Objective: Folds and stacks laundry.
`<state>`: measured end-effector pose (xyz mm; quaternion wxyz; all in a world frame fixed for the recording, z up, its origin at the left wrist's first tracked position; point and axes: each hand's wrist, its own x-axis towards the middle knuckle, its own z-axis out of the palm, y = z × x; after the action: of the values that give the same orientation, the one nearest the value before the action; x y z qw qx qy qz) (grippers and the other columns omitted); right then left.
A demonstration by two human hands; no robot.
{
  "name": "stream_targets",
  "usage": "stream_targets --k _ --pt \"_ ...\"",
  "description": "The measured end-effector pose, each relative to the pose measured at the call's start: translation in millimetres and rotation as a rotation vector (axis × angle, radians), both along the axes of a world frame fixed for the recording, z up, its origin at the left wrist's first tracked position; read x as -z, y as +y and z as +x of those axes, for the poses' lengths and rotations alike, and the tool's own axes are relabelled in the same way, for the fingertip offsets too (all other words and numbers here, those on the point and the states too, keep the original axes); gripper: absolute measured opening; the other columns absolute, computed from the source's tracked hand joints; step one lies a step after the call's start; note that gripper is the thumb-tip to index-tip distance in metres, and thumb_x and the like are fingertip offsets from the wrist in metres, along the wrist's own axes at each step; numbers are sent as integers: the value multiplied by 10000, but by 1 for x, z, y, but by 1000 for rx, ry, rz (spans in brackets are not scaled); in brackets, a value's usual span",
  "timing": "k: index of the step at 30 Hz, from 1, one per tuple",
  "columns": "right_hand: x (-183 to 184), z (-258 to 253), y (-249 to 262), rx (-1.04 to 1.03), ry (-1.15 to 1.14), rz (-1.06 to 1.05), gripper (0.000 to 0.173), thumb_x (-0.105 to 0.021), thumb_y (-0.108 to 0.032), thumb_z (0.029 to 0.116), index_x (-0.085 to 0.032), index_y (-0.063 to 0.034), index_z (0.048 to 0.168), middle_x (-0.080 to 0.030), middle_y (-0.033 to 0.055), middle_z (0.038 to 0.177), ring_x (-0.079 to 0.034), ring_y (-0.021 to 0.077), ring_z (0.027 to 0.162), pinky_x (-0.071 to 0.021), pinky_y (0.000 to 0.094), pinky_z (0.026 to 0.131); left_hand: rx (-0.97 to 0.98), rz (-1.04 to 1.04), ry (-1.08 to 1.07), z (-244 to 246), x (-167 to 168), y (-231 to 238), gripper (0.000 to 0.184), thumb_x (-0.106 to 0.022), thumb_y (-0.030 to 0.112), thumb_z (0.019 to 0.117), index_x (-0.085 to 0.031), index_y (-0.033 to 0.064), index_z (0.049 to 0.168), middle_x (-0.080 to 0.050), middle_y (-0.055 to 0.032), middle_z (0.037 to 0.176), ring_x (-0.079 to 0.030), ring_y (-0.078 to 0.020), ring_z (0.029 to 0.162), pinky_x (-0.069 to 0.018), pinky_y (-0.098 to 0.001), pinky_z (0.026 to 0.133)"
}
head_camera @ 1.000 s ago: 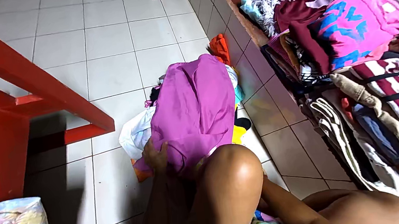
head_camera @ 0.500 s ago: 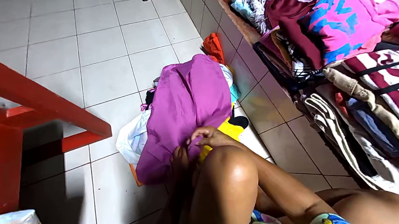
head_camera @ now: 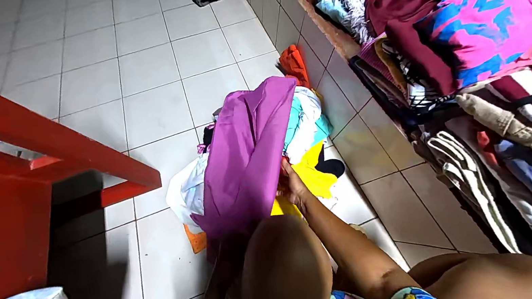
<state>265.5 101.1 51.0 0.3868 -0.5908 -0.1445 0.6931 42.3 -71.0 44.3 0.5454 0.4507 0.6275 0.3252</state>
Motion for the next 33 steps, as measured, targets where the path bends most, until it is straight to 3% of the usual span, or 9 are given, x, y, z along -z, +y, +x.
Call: stream_targets --k 2,4,7,13,17,20,25,29,33 --pt "-5 -8 23 69 -18 100 530 -413 -433 1096 -360 -86 1492 -579 194 1295 -617 277 1071 -537 442 845 48 44 12 -12 1 -17 417 -619 88 982 -529 -113 1336 -668 -171 1188 -638 -114 1082 -519 -286 981" --pt "-5 -9 45 120 -17 137 608 -554 -318 1064 -292 -68 1551 -541 241 1401 -598 329 1216 -529 493 981 35 -183 28 -6 -59 -15 441 -601 77 983 -491 -46 1392 -644 -82 1216 -600 -28 1102 -483 -228 1009" --pt "1 -12 63 74 -73 16 569 -691 -140 975 -415 -4 1454 -604 238 1281 -635 313 1118 -548 478 927 164 -257 86 -15 -69 -13 517 -664 138 916 -518 -18 1386 -659 -82 1214 -621 -71 1106 -502 -279 1004" --pt "-14 21 50 245 -150 261 222 -558 -70 1037 -582 54 1219 -664 170 1012 -660 204 880 -568 381 794 429 -273 279 -35 -54 7 531 -702 140 920 -528 -51 1384 -635 -178 1288 -597 -198 1210 -448 -371 1087" --pt "19 76 -10 473 -248 298 280 -521 -83 1053 -545 62 1292 -658 163 1082 -665 168 931 -575 356 838 292 -240 193 -19 -59 -3 395 -594 154 1008 -553 0 1369 -658 -113 1251 -621 -125 1154 -481 -311 1047" --pt "48 95 -45 488 -137 97 277 -473 -146 1074 -504 14 1298 -638 139 1026 -650 177 869 -567 374 755 467 -348 320 -20 -39 -4 322 -649 126 981 -632 -45 1254 -672 -202 1181 -640 -274 1109 -483 -445 1019" --pt "42 100 -27 444 109 29 374 -406 -322 1095 -483 -80 1370 -636 99 1174 -641 178 1043 -554 408 870 836 -432 781 -58 9 -37 374 -638 263 999 -681 -22 1238 -647 -275 1275 -566 -463 1255 -369 -634 1105" --pt "38 106 -8 447 -19 -96 325 -487 -219 1060 -489 -41 1332 -619 146 1131 -632 220 983 -547 438 824 735 -413 925 -73 5 -54 384 -677 273 968 -698 -8 1228 -659 -275 1263 -561 -481 1253 -289 -705 1106" --pt "27 127 -15 638 -286 -35 400 -550 -140 1030 -465 27 1384 -593 209 1218 -612 269 1042 -531 458 879 499 -222 990 -60 28 -66 386 -654 344 962 -733 40 1187 -691 -253 1204 -612 -480 1181 -388 -716 1004"
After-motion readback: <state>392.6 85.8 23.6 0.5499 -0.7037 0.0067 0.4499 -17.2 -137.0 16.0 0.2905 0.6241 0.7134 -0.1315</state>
